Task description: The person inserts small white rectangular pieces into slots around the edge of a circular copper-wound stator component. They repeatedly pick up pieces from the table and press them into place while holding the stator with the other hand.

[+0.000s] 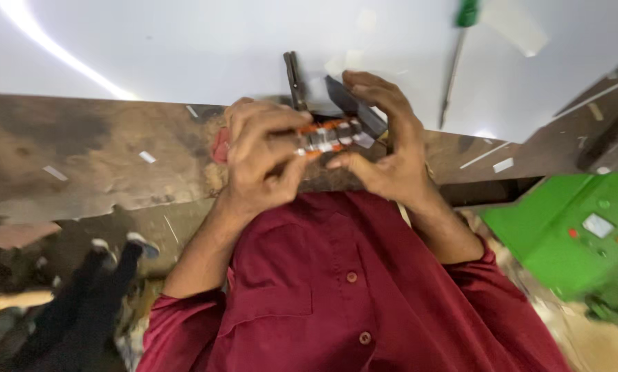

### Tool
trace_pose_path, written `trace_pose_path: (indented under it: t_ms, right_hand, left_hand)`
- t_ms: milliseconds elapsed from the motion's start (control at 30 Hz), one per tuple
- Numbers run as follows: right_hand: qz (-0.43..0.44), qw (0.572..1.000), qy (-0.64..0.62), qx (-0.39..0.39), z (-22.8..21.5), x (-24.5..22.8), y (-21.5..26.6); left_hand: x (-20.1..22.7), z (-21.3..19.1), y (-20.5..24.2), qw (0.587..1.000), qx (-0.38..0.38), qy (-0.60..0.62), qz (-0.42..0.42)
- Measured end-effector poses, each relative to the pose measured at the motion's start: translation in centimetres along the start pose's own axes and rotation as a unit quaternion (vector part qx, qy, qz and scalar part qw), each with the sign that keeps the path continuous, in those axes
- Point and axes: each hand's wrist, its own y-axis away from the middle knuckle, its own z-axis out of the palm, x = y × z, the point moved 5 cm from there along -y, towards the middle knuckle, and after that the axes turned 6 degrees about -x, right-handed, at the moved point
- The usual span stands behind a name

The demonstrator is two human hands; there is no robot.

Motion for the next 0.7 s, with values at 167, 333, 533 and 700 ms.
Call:
trace_pose_path:
  t_ms: [167, 333, 533, 700]
  right_hand:
    - [0.036, 0.996, 0.067, 0.052, -2.5, -2.2, 3.3]
    - [0.042, 0.994, 0.067, 0.072, -3.4, -2.1, 5.2]
    - [0.011, 0.997, 0.054, 0.047, 1.2, 0.7, 3.6]
    - [0.075, 0.992, 0.051, 0.090, 2.5, 3.5, 2.6]
  left_hand:
    - [4.4, -1.9, 0.4, 0.988, 0.017, -0.119, -0.093]
    - [6.6, -2.3, 1.7, 0.987, 0.056, -0.107, -0.110]
    - [5.4, -1.6, 1.7, 0.979, 0.010, -0.198, -0.049]
    - [3.5, -2.7, 1.8, 0.982, 0.010, -0.017, -0.186]
